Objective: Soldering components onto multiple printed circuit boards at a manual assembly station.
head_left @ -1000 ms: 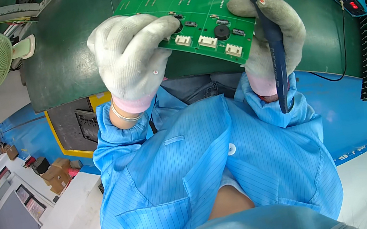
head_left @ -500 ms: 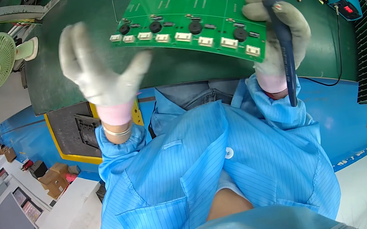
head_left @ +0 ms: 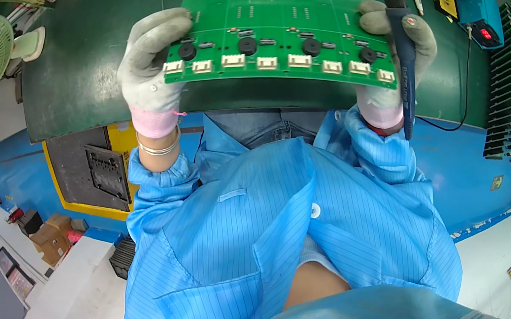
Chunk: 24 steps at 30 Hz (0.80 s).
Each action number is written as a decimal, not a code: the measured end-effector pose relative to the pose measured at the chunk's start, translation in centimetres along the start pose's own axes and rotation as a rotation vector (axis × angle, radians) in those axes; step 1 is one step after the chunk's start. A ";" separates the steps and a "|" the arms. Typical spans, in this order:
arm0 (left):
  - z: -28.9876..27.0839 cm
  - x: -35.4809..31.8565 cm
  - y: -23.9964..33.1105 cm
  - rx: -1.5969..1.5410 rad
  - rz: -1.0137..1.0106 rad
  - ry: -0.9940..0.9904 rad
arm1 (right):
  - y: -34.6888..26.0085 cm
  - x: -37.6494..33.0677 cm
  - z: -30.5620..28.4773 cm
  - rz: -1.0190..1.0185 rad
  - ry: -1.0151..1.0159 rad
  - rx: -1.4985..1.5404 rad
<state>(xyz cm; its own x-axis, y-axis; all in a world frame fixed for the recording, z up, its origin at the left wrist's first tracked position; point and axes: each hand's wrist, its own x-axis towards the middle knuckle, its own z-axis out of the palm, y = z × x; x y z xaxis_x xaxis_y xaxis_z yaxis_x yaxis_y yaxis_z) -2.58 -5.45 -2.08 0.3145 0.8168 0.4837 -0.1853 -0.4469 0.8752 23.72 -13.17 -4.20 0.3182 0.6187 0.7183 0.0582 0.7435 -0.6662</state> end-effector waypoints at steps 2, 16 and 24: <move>0.2 0.2 0.2 0.083 0.052 -0.028 | 0.1 -0.2 0.1 0.006 0.034 -0.020; 0.4 -0.1 1.4 0.232 0.166 -0.043 | 1.1 0.1 0.2 -0.023 -0.018 -0.093; 0.4 -0.2 2.0 0.301 0.154 -0.054 | 0.4 0.2 0.3 -0.020 -0.034 -0.092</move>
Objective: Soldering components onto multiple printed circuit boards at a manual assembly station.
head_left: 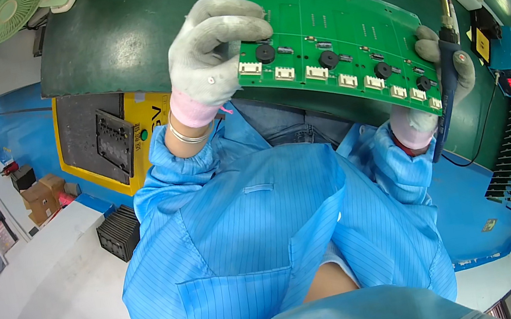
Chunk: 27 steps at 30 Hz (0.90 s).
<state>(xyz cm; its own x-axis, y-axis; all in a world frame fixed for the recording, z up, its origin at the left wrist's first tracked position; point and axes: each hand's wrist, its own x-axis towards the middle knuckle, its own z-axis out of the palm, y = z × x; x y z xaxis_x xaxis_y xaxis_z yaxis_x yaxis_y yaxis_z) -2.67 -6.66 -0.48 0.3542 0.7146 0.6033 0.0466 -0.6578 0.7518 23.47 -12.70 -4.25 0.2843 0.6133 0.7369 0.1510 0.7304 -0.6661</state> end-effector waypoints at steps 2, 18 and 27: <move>-0.1 0.0 0.0 -0.042 -0.051 0.002 | 0.2 0.1 -0.1 -0.014 -0.021 0.023; 0.1 -0.2 -1.1 -0.222 -0.028 -0.008 | -0.4 0.2 0.8 0.110 0.088 0.040; 0.2 -0.5 -1.3 -0.237 -0.098 0.026 | -0.6 0.3 0.9 0.097 0.100 0.063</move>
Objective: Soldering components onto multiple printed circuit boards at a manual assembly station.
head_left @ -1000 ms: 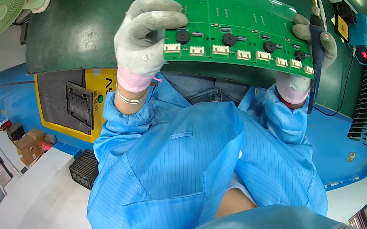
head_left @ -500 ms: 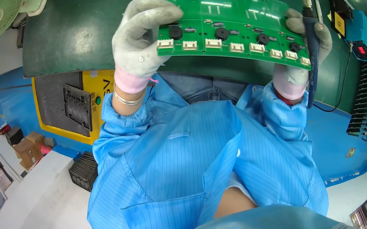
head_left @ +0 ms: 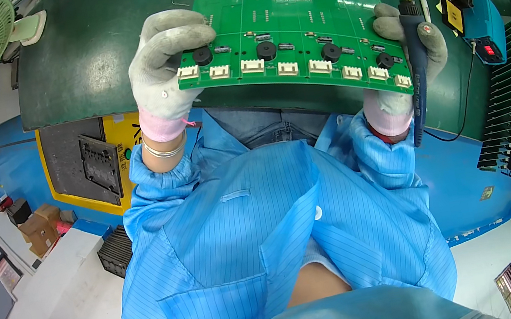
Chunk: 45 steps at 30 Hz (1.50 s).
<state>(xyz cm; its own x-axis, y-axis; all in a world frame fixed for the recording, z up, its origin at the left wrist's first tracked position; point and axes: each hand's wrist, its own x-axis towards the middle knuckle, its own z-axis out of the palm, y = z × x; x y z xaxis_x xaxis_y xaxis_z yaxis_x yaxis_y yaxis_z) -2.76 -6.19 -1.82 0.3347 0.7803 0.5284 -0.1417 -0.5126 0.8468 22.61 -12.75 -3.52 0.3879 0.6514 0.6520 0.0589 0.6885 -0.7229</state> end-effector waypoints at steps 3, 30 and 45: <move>0.0 -0.1 0.0 0.008 -0.037 0.031 | 0.0 -0.1 0.1 -0.018 -0.004 0.006; 0.8 0.7 0.0 -0.049 -0.050 0.082 | -3.2 1.7 0.3 0.178 0.040 0.225; 1.1 1.1 -0.1 -0.102 -0.019 0.098 | -2.1 2.3 -0.3 -0.113 -0.069 -0.070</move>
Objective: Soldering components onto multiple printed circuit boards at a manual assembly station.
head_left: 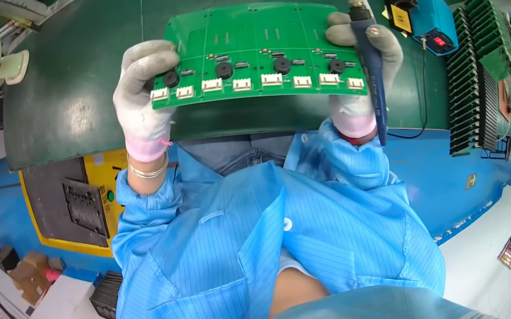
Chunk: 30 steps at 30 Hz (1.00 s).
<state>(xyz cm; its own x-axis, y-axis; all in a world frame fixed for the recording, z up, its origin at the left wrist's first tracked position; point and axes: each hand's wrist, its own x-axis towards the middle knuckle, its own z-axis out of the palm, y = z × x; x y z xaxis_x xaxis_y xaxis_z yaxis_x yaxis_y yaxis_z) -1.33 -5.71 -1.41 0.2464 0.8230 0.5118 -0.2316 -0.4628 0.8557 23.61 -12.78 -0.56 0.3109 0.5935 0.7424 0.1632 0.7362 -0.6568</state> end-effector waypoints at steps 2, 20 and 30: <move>-0.1 -0.2 0.0 -0.010 -0.020 0.011 | 0.1 -0.1 0.3 0.017 0.002 0.062; -0.6 -0.4 -0.1 0.035 0.033 -0.010 | 1.0 -0.6 0.2 0.115 0.055 0.066; -0.4 -0.2 0.3 0.101 0.039 0.002 | 1.0 -0.9 0.3 0.208 0.083 0.065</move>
<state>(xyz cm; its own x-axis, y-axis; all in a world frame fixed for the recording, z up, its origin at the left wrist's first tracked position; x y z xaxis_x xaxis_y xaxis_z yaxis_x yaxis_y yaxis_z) -1.80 -5.89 -1.32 0.2374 0.8040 0.5452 -0.1448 -0.5257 0.8382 23.18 -12.48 -1.85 0.4078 0.7076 0.5771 0.0276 0.6221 -0.7824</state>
